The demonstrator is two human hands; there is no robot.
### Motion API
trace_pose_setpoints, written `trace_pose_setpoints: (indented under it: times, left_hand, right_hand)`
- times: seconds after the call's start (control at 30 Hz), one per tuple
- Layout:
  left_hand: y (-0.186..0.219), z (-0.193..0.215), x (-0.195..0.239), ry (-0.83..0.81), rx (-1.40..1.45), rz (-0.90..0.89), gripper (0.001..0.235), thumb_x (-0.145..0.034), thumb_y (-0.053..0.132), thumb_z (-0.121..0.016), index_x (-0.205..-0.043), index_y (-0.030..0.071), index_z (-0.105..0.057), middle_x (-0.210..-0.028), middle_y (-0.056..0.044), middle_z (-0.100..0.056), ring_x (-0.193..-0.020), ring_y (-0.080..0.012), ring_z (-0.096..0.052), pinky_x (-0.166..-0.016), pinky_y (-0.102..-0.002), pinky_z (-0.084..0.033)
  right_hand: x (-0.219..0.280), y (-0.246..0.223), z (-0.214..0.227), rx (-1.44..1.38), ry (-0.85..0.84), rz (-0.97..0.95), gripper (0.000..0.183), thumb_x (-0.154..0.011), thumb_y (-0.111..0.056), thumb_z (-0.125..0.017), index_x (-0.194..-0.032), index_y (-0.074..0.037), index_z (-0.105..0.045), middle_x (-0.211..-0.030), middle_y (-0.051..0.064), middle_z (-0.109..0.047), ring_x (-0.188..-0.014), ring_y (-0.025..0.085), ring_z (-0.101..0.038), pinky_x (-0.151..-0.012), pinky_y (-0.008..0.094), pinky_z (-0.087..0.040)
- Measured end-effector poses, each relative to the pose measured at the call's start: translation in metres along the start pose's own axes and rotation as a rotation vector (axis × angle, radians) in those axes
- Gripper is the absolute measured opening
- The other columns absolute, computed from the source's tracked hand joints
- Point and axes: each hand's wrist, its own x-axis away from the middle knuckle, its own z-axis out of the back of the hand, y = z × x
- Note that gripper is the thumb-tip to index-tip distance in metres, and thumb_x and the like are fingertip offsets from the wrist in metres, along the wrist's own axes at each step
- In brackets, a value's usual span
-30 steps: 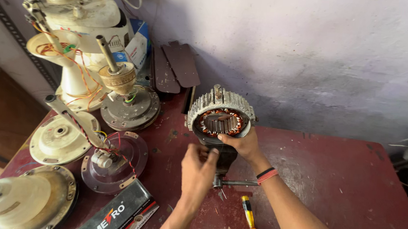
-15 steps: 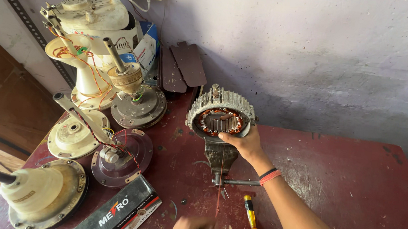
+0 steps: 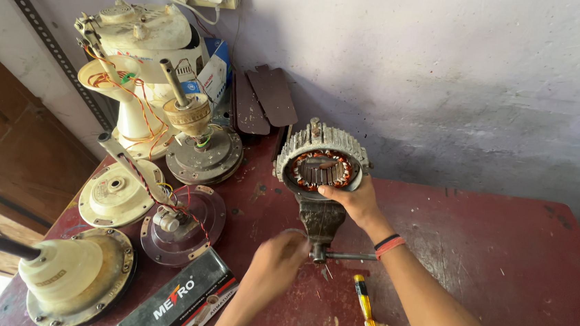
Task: The person uses a screwdriver to pry and remove copper wire coils from the slots of a motor stator held in a bench vise. They repeatedly insert the tool, lever out sections of wire, and pull the loosened coils by hand.
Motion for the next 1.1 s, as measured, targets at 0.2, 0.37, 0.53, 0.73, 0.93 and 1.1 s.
trace_pose_setpoints:
  times: [0.2, 0.37, 0.53, 0.73, 0.93, 1.1]
  left_hand:
    - [0.030, -0.047, -0.060, 0.056, 0.385, 0.012, 0.031, -0.101, 0.016, -0.051, -0.109, -0.004, -0.074, -0.087, -0.011, -0.071, -0.070, -0.0139, -0.061, -0.064, -0.033, -0.050]
    - [-0.050, -0.041, 0.000, -0.057, 0.117, 0.138, 0.032, -0.099, 0.013, -0.052, -0.123, 0.008, -0.072, -0.080, -0.020, -0.058, -0.073, -0.0223, -0.053, -0.066, -0.038, -0.044]
    - [-0.102, -0.016, 0.063, -0.147, 0.071, -0.063, 0.026, -0.091, 0.009, -0.057, -0.109, -0.001, -0.073, -0.085, -0.011, -0.073, -0.080, -0.0197, -0.069, -0.073, -0.032, -0.054]
    - [-0.086, 0.003, 0.048, -0.179, -0.031, 0.018, 0.027, -0.092, 0.014, -0.060, -0.112, -0.001, -0.071, -0.088, -0.013, -0.072, -0.079, -0.0227, -0.070, -0.072, -0.034, -0.055]
    - [-0.057, 0.041, 0.067, -0.064, -0.073, -0.187, 0.029, -0.093, 0.020, -0.064, -0.114, 0.000, -0.069, -0.091, -0.016, -0.072, -0.078, -0.0258, -0.071, -0.071, -0.036, -0.056]
    - [0.000, 0.005, 0.000, 0.010, 0.047, -0.146, 0.034, -0.101, 0.024, -0.059, -0.124, 0.000, -0.062, -0.095, -0.016, -0.071, -0.080, -0.0240, -0.070, -0.073, -0.036, -0.057]
  right_hand:
    - [0.004, -0.005, -0.002, -0.025, 0.013, -0.018, 0.064, -0.067, -0.022, -0.091, -0.122, -0.003, -0.064, -0.114, 0.011, -0.072, -0.104, 0.023, -0.071, -0.091, 0.037, -0.061]
    - [0.004, -0.001, 0.000, -0.008, 0.018, -0.007, 0.065, -0.068, -0.022, -0.092, -0.123, -0.004, -0.062, -0.117, 0.010, -0.071, -0.108, 0.022, -0.070, -0.095, 0.036, -0.060]
    - [0.003, 0.004, 0.000, -0.027, 0.011, 0.044, 0.064, -0.072, -0.021, -0.092, -0.125, -0.001, -0.063, -0.120, 0.012, -0.070, -0.110, 0.022, -0.067, -0.098, 0.037, -0.057]
    - [0.002, 0.004, -0.003, -0.007, 0.009, 0.053, 0.065, -0.070, -0.021, -0.091, -0.125, -0.004, -0.060, -0.119, 0.008, -0.069, -0.110, 0.020, -0.068, -0.097, 0.037, -0.059]
    - [0.003, -0.001, -0.006, -0.016, 0.044, 0.037, 0.070, -0.068, -0.021, -0.092, -0.127, -0.004, -0.059, -0.121, 0.009, -0.067, -0.112, 0.021, -0.066, -0.098, 0.036, -0.058]
    - [0.007, -0.003, -0.005, 0.048, 0.074, -0.021, 0.068, -0.067, -0.021, -0.091, -0.126, -0.002, -0.063, -0.120, 0.010, -0.071, -0.109, 0.021, -0.068, -0.096, 0.036, -0.058]
